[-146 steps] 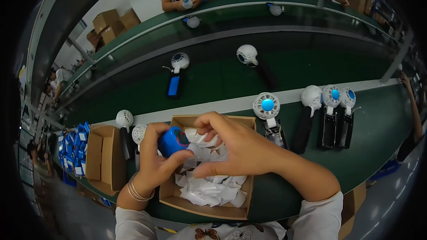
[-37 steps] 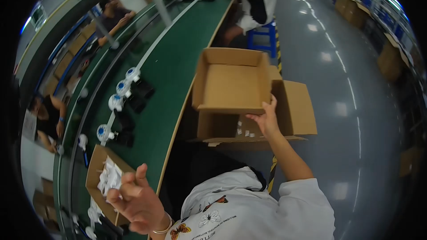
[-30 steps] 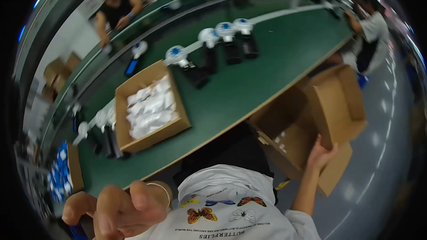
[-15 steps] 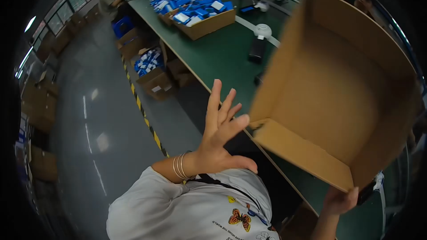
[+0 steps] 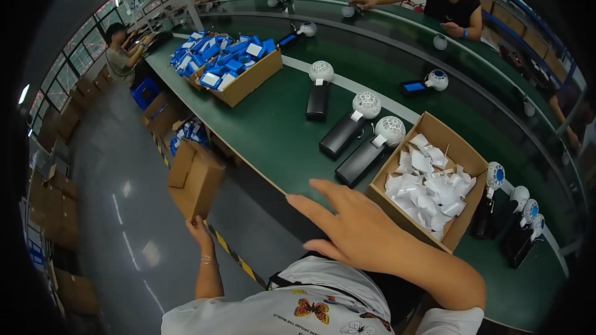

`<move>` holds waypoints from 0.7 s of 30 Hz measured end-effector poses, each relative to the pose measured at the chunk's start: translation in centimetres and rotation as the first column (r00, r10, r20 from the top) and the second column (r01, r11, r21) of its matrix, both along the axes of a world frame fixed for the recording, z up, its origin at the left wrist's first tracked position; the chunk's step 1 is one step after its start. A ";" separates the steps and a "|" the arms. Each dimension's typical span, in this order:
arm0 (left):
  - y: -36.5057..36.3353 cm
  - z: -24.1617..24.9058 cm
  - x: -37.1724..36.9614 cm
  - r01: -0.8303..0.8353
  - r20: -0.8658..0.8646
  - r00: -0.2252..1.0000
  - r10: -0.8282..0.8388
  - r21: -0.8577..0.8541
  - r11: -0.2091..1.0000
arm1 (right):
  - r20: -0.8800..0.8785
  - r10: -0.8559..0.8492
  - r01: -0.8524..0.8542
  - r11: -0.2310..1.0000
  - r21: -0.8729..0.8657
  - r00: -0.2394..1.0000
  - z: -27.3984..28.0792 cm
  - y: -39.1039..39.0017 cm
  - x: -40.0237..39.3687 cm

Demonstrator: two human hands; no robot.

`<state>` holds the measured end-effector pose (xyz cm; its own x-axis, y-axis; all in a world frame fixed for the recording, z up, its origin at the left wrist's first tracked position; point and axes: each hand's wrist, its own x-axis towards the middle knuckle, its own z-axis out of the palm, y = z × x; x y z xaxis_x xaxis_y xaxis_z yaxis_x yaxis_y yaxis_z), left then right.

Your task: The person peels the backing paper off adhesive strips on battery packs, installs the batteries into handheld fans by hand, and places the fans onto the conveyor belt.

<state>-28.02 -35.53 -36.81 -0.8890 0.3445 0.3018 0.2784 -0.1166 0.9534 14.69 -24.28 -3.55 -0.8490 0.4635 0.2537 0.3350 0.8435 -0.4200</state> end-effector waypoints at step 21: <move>45.1 29.6 3.7 -0.070 -0.565 0.024 -0.825 -0.824 0.562 | -0.196 -0.336 0.346 0.938 0.019 0.921 -3.8 -2.7 10.7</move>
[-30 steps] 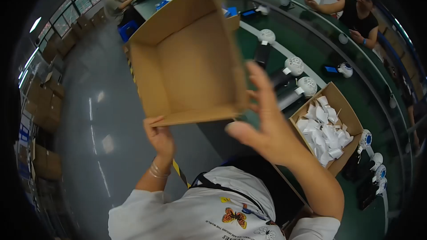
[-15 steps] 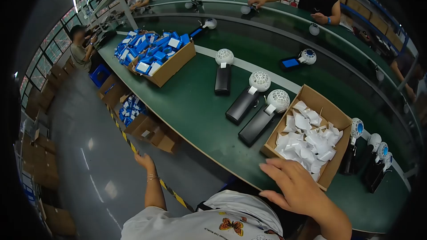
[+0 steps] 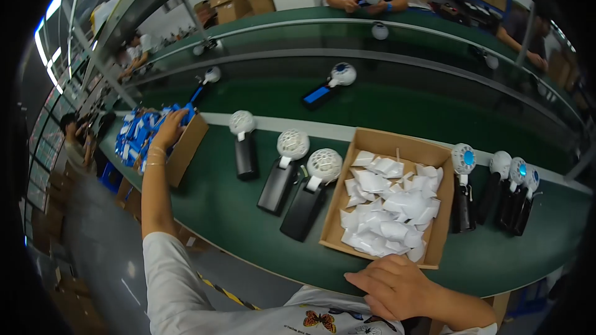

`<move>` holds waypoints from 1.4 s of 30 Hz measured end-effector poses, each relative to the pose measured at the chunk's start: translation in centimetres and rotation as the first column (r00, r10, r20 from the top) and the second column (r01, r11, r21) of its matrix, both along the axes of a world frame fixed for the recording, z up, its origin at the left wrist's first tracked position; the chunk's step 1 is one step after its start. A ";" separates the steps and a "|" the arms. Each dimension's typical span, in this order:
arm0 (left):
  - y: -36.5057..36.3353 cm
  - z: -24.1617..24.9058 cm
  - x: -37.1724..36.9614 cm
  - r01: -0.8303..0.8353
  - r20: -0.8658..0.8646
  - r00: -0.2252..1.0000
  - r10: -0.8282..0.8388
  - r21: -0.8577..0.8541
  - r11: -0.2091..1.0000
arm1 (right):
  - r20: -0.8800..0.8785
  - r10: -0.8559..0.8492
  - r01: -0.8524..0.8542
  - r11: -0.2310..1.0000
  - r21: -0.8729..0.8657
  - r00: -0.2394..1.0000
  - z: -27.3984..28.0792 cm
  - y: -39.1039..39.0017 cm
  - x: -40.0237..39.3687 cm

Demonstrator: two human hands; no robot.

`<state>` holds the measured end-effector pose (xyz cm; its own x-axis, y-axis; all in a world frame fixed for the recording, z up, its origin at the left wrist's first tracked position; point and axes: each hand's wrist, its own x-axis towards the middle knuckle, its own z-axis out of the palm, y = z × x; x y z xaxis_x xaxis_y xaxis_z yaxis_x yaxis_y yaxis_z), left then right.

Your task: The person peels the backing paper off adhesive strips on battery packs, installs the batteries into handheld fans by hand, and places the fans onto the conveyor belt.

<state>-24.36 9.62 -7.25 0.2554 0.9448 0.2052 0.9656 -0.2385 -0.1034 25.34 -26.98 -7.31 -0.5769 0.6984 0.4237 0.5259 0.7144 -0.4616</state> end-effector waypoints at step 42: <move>-7.7 4.0 16.4 0.342 0.000 0.938 -0.346 -0.145 0.928 | 0.287 0.159 -0.245 0.925 0.292 0.945 2.0 1.0 5.7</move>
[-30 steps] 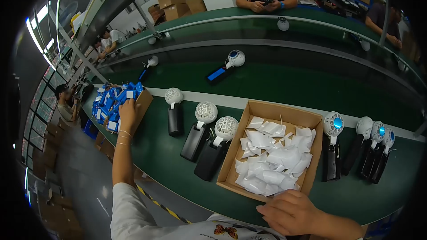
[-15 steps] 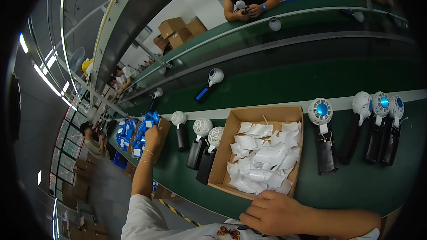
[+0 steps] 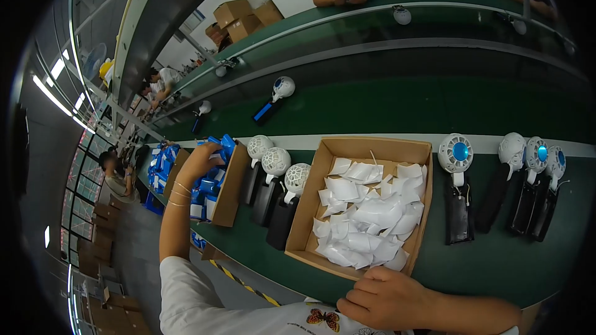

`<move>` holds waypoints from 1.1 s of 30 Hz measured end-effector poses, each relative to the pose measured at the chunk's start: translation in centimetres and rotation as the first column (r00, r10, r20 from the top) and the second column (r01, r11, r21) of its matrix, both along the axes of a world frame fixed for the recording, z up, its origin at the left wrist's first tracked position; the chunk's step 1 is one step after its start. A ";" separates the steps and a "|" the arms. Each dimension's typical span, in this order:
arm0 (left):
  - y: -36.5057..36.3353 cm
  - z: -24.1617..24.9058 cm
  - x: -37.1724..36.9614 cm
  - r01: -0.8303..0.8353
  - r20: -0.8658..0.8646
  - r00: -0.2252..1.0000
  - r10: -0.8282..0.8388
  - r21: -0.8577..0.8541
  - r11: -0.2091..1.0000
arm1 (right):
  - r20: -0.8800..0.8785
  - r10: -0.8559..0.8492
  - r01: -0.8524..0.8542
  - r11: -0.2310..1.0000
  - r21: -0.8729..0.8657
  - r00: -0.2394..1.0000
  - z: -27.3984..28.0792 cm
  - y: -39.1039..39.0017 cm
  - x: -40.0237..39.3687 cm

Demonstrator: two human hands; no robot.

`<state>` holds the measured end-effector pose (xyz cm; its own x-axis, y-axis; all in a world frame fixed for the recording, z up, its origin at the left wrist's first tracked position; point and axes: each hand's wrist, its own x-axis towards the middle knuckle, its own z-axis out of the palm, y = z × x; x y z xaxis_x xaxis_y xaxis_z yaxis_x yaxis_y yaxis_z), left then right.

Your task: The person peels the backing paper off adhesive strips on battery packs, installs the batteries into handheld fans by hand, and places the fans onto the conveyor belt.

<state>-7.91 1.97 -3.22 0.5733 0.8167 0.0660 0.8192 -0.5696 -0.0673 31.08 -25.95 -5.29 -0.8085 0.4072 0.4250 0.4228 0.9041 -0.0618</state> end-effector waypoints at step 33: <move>-14.5 -2.4 24.9 0.701 0.734 0.311 0.604 -0.606 0.377 | -0.269 -0.250 0.328 0.895 0.301 0.930 -2.6 4.7 0.4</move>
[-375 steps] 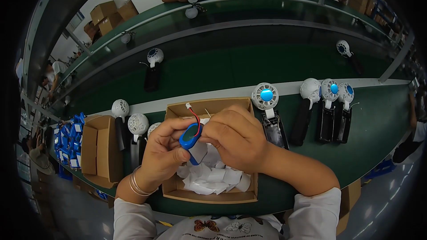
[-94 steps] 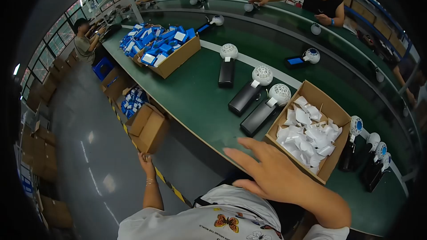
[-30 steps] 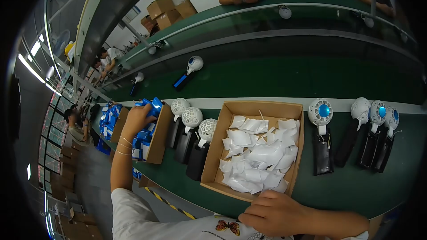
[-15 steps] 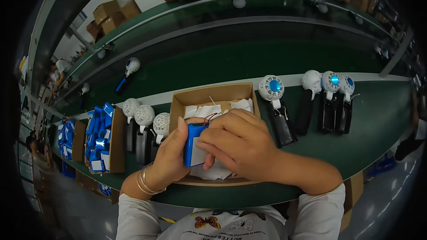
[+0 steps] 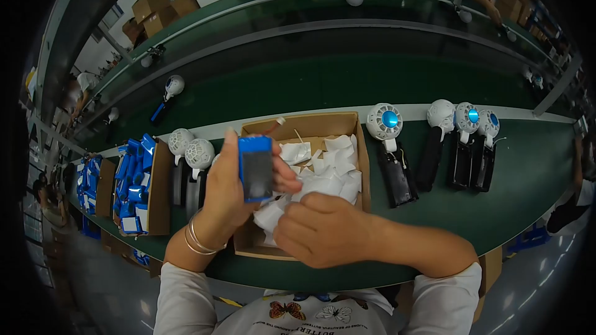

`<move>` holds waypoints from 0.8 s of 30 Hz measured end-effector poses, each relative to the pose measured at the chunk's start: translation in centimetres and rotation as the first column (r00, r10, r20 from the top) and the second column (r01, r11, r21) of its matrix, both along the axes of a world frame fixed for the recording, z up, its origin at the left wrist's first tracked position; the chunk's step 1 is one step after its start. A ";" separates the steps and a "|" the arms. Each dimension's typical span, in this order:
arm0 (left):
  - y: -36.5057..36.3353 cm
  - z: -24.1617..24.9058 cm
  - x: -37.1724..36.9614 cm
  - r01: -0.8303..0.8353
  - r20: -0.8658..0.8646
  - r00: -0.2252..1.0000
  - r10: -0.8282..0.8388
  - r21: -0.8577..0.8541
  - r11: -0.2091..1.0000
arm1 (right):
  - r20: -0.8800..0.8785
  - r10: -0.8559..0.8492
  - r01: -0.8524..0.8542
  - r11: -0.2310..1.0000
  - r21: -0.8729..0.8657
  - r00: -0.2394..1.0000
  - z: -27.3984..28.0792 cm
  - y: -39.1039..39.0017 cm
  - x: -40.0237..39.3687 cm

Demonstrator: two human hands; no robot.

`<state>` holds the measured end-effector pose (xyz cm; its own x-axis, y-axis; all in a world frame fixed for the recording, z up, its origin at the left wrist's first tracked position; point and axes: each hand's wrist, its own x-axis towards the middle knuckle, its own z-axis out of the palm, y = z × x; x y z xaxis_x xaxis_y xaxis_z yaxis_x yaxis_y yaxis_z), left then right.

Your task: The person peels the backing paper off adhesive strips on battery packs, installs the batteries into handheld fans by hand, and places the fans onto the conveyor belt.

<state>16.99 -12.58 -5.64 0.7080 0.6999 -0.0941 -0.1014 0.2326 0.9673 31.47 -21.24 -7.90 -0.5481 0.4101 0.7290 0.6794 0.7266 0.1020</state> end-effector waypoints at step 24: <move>5.0 0.5 16.2 0.659 -0.718 0.685 -0.121 0.541 0.522 | -0.885 0.107 -0.145 0.988 0.046 0.453 7.3 -2.3 13.7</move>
